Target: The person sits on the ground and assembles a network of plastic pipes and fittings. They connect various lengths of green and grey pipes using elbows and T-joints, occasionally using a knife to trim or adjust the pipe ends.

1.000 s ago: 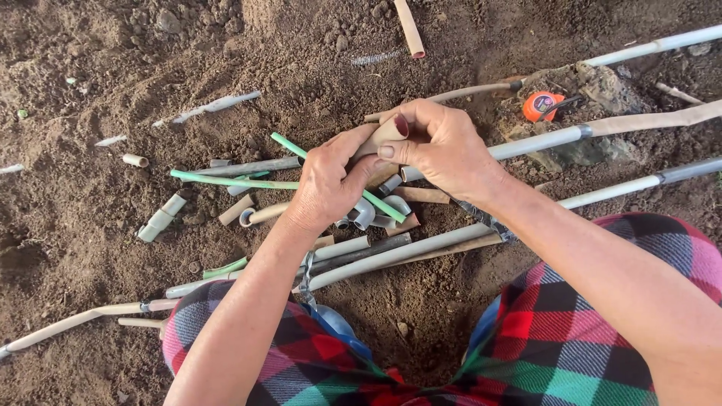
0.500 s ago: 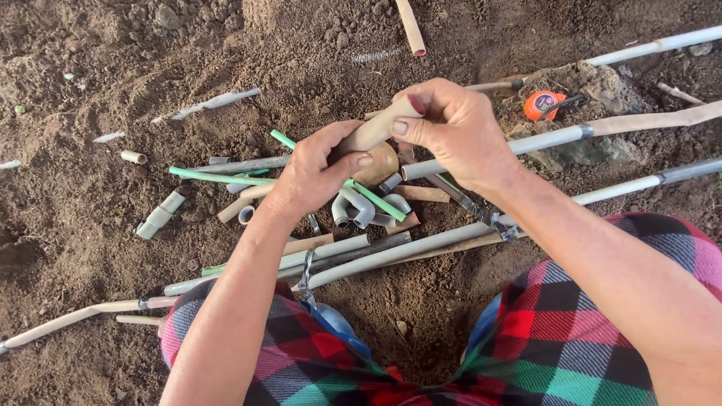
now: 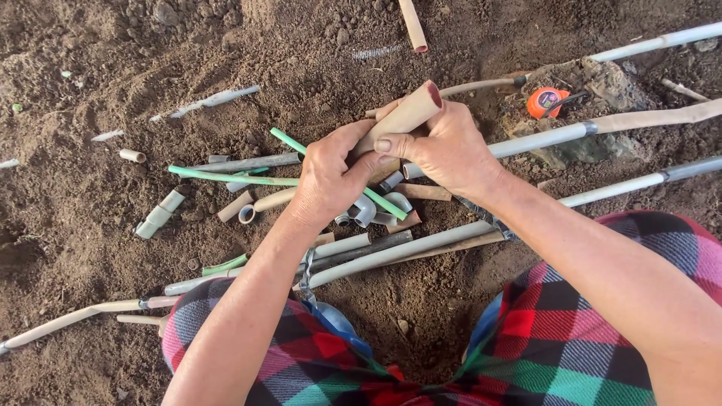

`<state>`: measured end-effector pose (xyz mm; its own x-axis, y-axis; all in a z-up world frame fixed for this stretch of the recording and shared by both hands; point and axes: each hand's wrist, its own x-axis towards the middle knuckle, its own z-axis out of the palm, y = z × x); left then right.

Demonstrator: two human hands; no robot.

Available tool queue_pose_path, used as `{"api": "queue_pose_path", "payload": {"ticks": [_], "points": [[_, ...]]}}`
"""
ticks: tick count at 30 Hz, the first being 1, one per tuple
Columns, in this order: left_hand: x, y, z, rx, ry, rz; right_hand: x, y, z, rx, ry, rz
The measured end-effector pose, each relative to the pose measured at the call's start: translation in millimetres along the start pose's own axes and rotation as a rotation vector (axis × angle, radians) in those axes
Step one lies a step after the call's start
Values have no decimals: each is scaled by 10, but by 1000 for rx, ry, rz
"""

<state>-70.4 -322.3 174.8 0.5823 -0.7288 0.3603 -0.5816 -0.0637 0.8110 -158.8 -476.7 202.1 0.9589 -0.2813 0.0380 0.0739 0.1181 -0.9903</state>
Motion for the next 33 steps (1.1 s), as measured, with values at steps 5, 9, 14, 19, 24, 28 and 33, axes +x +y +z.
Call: {"api": "queue_pose_path", "payload": {"ticks": [5, 9, 14, 19, 24, 28, 33], "points": [[-19, -125, 130, 49, 62, -9, -25, 58, 46, -109, 46, 63], [69, -298, 60, 38, -3, 27, 87, 192, 50, -7, 63, 98], [67, -160, -79, 126, -127, -79, 145, -40, -42, 251, 101, 272], [11, -165, 6, -64, -126, -152, 82, 9, 59, 19, 13, 245], [135, 145, -204, -257, -316, -342, 144, -20, -69, 39, 6, 322], [106, 49, -178, -224, -321, -560, 83, -19, -55, -27, -43, 212], [26, -118, -42, -277, -177, -290, 101, 105, -89, -99, -32, 61]]}}
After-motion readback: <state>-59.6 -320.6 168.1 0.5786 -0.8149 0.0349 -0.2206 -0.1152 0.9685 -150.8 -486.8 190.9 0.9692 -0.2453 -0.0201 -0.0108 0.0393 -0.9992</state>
